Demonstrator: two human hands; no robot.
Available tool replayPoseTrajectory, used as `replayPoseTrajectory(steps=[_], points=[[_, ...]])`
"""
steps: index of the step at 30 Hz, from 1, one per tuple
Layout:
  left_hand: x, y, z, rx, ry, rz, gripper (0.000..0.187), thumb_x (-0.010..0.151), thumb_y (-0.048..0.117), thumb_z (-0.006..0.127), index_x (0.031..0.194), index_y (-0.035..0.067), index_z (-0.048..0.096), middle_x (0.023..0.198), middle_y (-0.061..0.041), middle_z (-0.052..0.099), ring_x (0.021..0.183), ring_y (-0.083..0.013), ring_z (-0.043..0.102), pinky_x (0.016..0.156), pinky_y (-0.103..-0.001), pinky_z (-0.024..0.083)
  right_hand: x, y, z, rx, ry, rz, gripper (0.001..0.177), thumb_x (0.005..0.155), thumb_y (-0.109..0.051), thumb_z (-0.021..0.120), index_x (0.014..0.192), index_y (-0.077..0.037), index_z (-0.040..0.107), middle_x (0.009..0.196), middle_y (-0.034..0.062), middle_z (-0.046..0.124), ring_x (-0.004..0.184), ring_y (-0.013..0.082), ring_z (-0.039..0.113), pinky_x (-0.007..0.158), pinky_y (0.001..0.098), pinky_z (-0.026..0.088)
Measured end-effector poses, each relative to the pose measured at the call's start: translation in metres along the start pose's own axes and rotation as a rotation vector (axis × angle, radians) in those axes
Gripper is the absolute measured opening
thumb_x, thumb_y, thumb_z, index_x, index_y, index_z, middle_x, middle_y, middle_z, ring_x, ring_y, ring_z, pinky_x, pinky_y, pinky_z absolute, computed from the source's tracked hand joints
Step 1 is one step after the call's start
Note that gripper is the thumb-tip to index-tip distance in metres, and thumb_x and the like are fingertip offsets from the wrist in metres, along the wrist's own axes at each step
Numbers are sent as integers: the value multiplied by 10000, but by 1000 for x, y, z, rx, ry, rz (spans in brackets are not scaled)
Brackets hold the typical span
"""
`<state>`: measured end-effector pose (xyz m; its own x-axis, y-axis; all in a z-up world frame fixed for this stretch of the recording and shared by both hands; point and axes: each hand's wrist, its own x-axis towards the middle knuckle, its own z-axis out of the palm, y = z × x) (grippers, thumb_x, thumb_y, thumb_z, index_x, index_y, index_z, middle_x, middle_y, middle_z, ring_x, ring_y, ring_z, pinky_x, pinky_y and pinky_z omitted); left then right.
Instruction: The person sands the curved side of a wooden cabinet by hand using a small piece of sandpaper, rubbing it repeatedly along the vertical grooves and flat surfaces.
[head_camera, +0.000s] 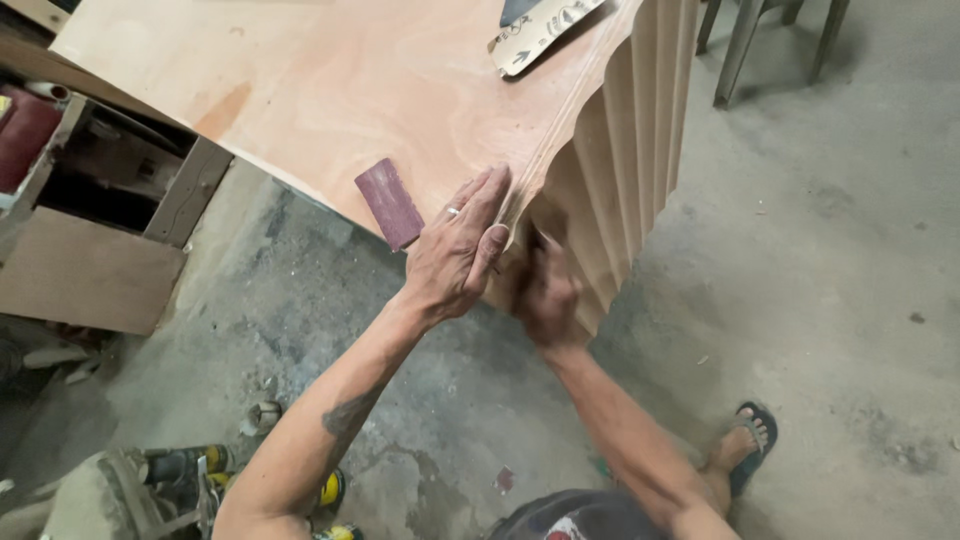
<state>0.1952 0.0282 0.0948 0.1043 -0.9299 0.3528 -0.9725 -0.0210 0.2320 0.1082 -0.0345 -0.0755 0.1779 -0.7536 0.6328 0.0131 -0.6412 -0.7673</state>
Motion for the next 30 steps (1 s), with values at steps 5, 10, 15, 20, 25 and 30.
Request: replayPoseTrajectory(steps=[5, 10, 15, 20, 25, 30], points=[[3, -2, 1, 5, 2, -5, 651, 1102, 458, 324, 1608, 48, 334, 1587, -162, 478, 1479, -355, 431, 1253, -463, 325, 9, 0, 2, 102, 51, -9, 381, 1089, -272, 384, 1296, -95, 651, 1036, 109, 763, 776, 285, 758, 599, 349, 574], [1, 1, -2, -5, -9, 2, 660, 1100, 469, 324, 1601, 38, 340, 1579, -186, 479, 1478, -378, 425, 1252, -483, 325, 3, -13, -19, 19, 21, 8, 473, 1098, -116, 334, 1533, 12, 466, 1082, 245, 713, 663, 358, 697, 537, 313, 499], [2, 5, -3, -38, -16, -31, 669, 1110, 474, 282, 1627, 49, 289, 1580, -189, 481, 1485, -372, 416, 1252, -485, 314, 49, -49, -1, 228, 102, 12, 353, 1084, -260, 460, 1270, -63, 686, 1016, 124, 779, 856, 303, 779, 629, 368, 595], [4, 2, -1, -11, -2, 12, 646, 1110, 440, 319, 1601, 21, 337, 1571, -217, 478, 1464, -410, 436, 1240, -498, 336, -55, 64, 0, -33, -69, -139, 431, 1108, -124, 273, 1456, 35, 472, 1350, 218, 574, 1194, 394, 625, 1014, 484, 484], [2, 2, -3, 8, -13, 29, 642, 1107, 422, 330, 1609, 22, 320, 1581, -206, 472, 1467, -393, 438, 1240, -480, 335, -32, 30, -9, 93, -30, 28, 461, 1099, -139, 335, 1524, -61, 497, 1284, 70, 673, 1136, 241, 715, 993, 429, 550], [0, 2, -2, -6, -13, 17, 646, 1109, 438, 319, 1609, 29, 328, 1598, -180, 459, 1480, -385, 423, 1248, -474, 326, -54, 65, 11, 56, -75, 4, 292, 1070, -244, 398, 1143, -149, 664, 927, 29, 708, 743, 232, 714, 695, 369, 586]])
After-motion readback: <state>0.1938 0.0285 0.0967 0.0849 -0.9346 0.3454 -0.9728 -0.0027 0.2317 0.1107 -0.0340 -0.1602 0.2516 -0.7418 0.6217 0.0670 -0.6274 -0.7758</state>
